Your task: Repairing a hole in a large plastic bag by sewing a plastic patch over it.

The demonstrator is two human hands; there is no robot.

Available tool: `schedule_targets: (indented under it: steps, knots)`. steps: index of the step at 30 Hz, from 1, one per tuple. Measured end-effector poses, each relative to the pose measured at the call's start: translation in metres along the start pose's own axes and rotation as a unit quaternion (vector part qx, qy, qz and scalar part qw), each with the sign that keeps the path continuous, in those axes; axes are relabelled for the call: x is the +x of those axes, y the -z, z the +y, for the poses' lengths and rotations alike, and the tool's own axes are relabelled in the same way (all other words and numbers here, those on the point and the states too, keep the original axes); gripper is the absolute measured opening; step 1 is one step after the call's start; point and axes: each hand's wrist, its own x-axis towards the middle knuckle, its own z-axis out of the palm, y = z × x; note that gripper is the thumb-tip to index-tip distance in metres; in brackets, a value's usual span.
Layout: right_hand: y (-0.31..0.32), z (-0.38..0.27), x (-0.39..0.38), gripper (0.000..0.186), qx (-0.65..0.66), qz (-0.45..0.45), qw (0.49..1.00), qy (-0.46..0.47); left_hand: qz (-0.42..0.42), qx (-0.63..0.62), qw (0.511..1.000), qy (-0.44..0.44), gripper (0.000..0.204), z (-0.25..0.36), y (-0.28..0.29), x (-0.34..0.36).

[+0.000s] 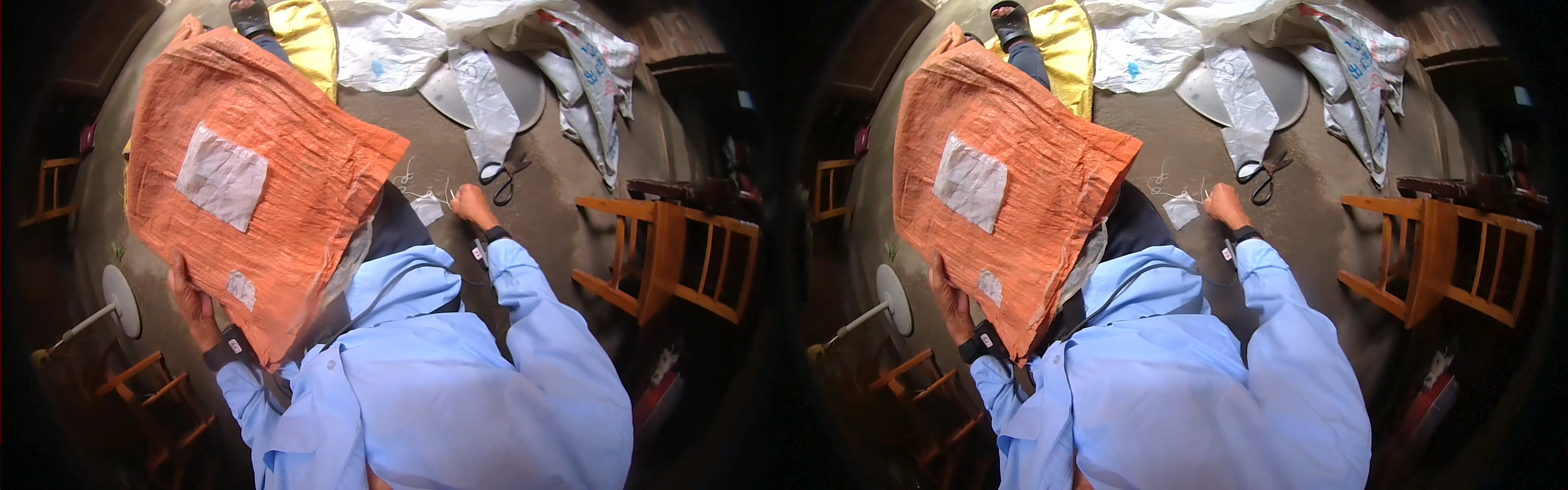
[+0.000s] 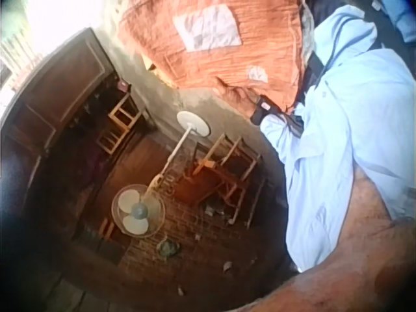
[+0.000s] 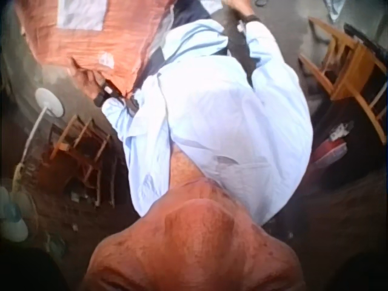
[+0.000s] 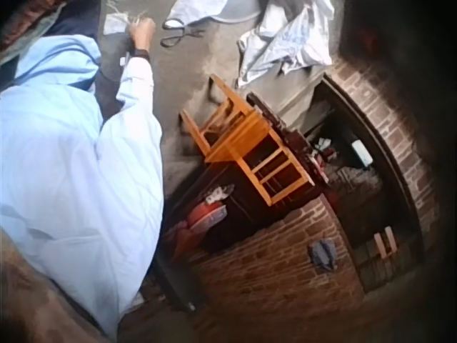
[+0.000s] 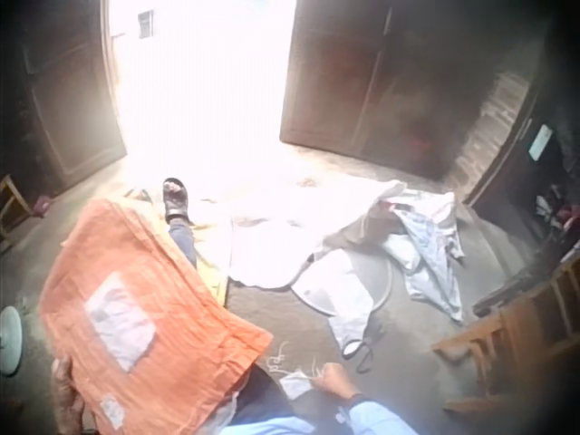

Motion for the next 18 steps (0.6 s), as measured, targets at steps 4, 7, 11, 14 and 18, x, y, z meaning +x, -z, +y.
schedule_targets:
  steps: [4,7,11,14,18]
  knots:
    - [0.083,-0.001,-0.022,0.012,0.233,-0.120,0.957,-0.124,0.066,0.209,0.976,-0.014,0.055,0.032,-0.013,-0.013]
    - [0.160,-0.050,-0.046,0.023,0.276,-0.085,0.956,-0.043,0.159,0.488,0.833,-0.208,0.048,0.053,0.029,-0.006]
    - [0.247,-0.172,-0.092,0.029,0.332,-0.058,0.936,0.106,0.008,0.299,0.916,-0.267,0.039,0.111,-0.091,-0.074]
    - [0.270,-0.247,-0.115,0.020,0.382,-0.098,0.880,0.265,-0.257,0.207,0.932,-0.149,0.036,0.122,-0.162,-0.115]
    - [0.281,-0.334,-0.167,0.008,0.417,-0.147,0.827,0.346,-0.561,0.065,0.824,0.045,0.053,0.098,-0.232,-0.113]
